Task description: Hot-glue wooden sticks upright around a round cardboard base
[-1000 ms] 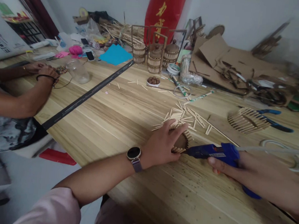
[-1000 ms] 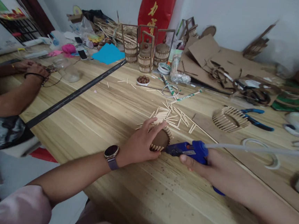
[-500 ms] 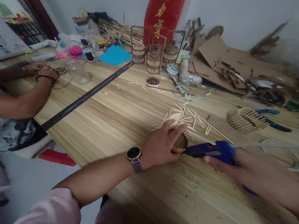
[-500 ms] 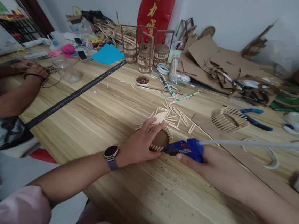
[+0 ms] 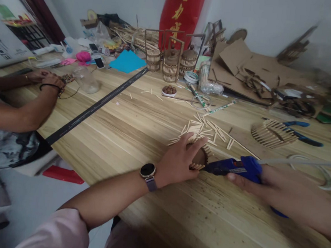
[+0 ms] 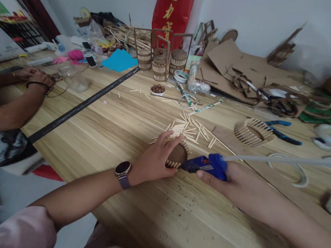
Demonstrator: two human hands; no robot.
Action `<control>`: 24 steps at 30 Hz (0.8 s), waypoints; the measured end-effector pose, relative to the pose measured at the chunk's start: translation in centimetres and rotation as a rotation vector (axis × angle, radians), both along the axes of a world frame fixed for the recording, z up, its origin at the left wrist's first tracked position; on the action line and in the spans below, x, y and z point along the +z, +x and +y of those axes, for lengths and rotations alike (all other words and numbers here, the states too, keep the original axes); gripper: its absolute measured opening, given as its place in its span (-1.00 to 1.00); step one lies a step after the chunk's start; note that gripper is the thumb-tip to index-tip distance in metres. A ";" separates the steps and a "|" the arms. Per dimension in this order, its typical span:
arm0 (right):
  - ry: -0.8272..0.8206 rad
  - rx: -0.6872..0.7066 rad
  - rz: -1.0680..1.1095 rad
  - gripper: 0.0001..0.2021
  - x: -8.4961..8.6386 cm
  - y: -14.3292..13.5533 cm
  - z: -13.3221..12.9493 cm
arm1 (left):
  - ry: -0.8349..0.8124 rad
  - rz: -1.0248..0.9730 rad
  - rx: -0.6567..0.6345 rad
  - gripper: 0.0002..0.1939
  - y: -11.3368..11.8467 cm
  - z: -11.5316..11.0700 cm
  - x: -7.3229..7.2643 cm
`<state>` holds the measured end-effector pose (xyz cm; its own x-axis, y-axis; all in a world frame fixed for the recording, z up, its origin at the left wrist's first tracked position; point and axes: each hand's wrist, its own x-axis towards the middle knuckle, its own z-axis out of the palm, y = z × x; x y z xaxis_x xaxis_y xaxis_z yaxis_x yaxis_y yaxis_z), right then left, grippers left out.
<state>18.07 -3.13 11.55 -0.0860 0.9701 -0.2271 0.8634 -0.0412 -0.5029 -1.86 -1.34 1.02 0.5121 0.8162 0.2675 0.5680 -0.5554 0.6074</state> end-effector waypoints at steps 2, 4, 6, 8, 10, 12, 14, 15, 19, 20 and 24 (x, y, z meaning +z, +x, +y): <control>-0.109 0.081 0.064 -0.59 0.0 0.2 0.0 | 0.006 -0.001 -0.001 -0.07 0.0 0.0 0.0; -0.159 0.115 0.112 -0.60 0.1 0.3 0.0 | 0.008 -0.002 0.003 -0.07 0.0 0.0 -0.1; -0.174 0.121 0.124 -0.60 0.0 0.4 0.0 | 0.010 -0.001 0.006 -0.07 0.0 0.0 -0.1; -0.169 0.123 0.117 -0.58 -0.2 0.6 0.0 | 0.013 0.003 0.007 -0.07 0.0 0.0 -0.1; -0.155 0.122 0.091 -0.56 -0.4 0.7 0.0 | 0.017 0.007 0.007 -0.07 0.0 0.0 0.0; -0.163 0.126 0.056 -0.54 -0.5 0.8 0.1 | 0.016 0.009 0.009 -0.07 0.0 0.0 0.0; -0.179 0.133 0.032 -0.53 -0.5 0.8 0.1 | 0.012 0.008 0.006 -0.07 0.0 0.0 0.0; -0.184 0.141 0.022 -0.53 -0.5 0.8 0.2 | 0.011 0.006 0.004 -0.07 0.0 0.0 0.0; -0.182 0.175 -0.029 -0.50 -0.7 0.8 0.3 | 0.012 0.003 0.002 -0.07 0.0 0.0 -0.1; -0.186 0.183 -0.036 -0.50 -0.8 0.8 0.3 | 0.012 0.005 0.003 -0.07 0.0 0.0 -0.1; -0.192 0.223 -0.048 -0.50 -1.0 1.0 0.4 | 0.012 0.009 0.004 -0.07 0.0 0.0 -0.1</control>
